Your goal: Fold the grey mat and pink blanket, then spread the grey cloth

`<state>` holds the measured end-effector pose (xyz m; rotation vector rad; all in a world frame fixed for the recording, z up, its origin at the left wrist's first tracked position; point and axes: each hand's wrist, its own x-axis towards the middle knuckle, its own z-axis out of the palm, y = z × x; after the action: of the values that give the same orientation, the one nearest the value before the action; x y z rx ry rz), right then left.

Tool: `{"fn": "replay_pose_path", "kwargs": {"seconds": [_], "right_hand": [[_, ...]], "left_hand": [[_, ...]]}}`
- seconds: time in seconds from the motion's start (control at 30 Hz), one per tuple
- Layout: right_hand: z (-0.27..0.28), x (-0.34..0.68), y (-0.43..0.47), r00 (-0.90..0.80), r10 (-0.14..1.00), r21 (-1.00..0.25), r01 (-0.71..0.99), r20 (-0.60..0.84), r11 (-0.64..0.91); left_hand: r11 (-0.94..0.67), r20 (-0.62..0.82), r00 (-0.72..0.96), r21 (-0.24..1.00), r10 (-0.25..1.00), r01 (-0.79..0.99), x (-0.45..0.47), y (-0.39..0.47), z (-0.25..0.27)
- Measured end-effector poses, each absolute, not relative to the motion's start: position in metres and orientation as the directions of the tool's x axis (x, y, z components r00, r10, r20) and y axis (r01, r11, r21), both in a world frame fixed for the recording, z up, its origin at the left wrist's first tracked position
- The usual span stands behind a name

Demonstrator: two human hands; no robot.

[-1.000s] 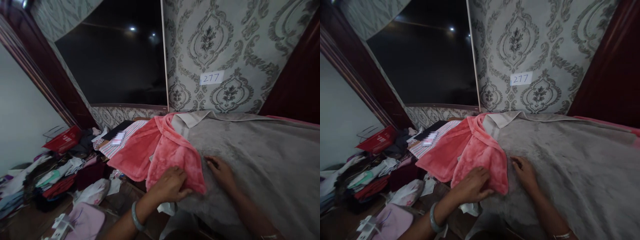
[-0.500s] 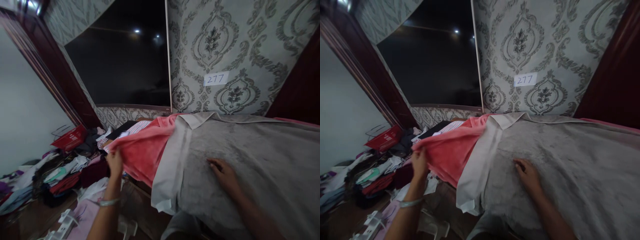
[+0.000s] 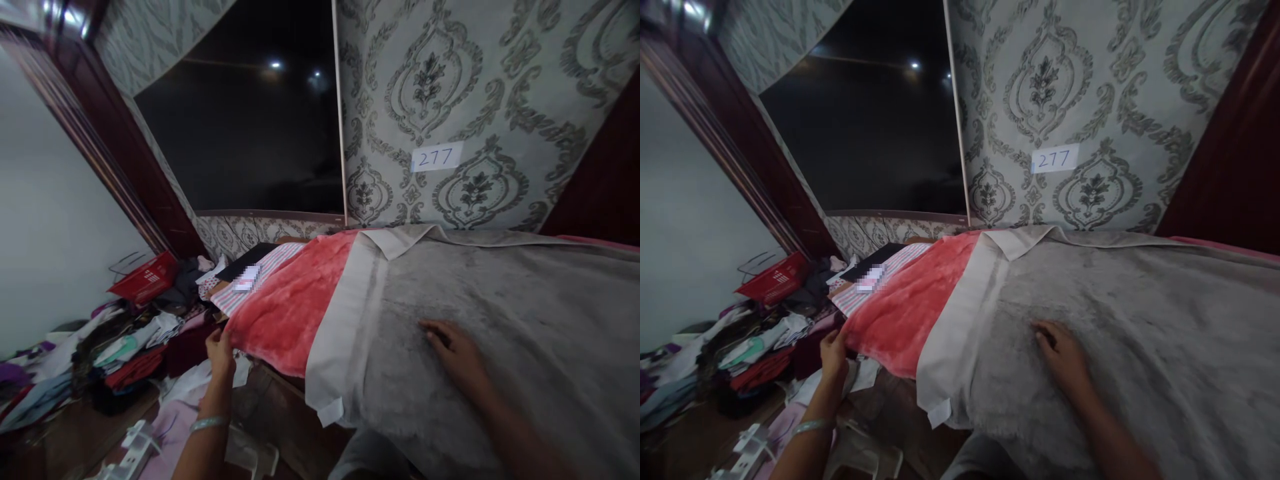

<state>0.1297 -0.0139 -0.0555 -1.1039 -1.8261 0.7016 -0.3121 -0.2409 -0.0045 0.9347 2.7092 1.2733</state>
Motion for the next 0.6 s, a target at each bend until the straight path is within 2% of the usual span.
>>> {"fn": "replay_pose_path", "kwargs": {"seconds": [0.13, 0.2, 0.23, 0.3, 0.33, 0.6], "right_hand": [[-0.059, 0.128, -0.012, -0.251, 0.881, -0.787, 0.399, 0.401, 0.471], [-0.061, 0.128, -0.012, -0.256, 0.873, -0.775, 0.403, 0.415, 0.486], [-0.062, 0.128, -0.012, -0.255, 0.872, -0.772, 0.406, 0.418, 0.489], [-0.062, 0.128, -0.012, -0.253, 0.875, -0.773, 0.411, 0.412, 0.483], [-0.062, 0.128, -0.012, -0.254, 0.878, -0.774, 0.415, 0.406, 0.478], [-0.059, 0.127, -0.012, -0.232, 0.878, -0.762, 0.437, 0.418, 0.478]], "left_hand": [[0.416, 0.437, -0.782, 0.672, 0.445, 0.613, -0.321, -0.216, 0.011], [0.351, 0.531, -0.683, 0.597, 0.501, 0.721, -0.318, -0.178, 0.02], [0.322, 0.517, -0.62, 0.554, 0.59, 0.768, -0.317, -0.155, 0.024], [0.345, 0.38, -0.533, 0.461, 0.756, 0.817, -0.313, -0.108, 0.033], [0.347, 0.343, -0.513, 0.441, 0.787, 0.828, -0.313, -0.085, 0.036], [0.44, 0.194, -0.523, 0.348, 0.83, 0.828, -0.34, 0.02, 0.052]]}}
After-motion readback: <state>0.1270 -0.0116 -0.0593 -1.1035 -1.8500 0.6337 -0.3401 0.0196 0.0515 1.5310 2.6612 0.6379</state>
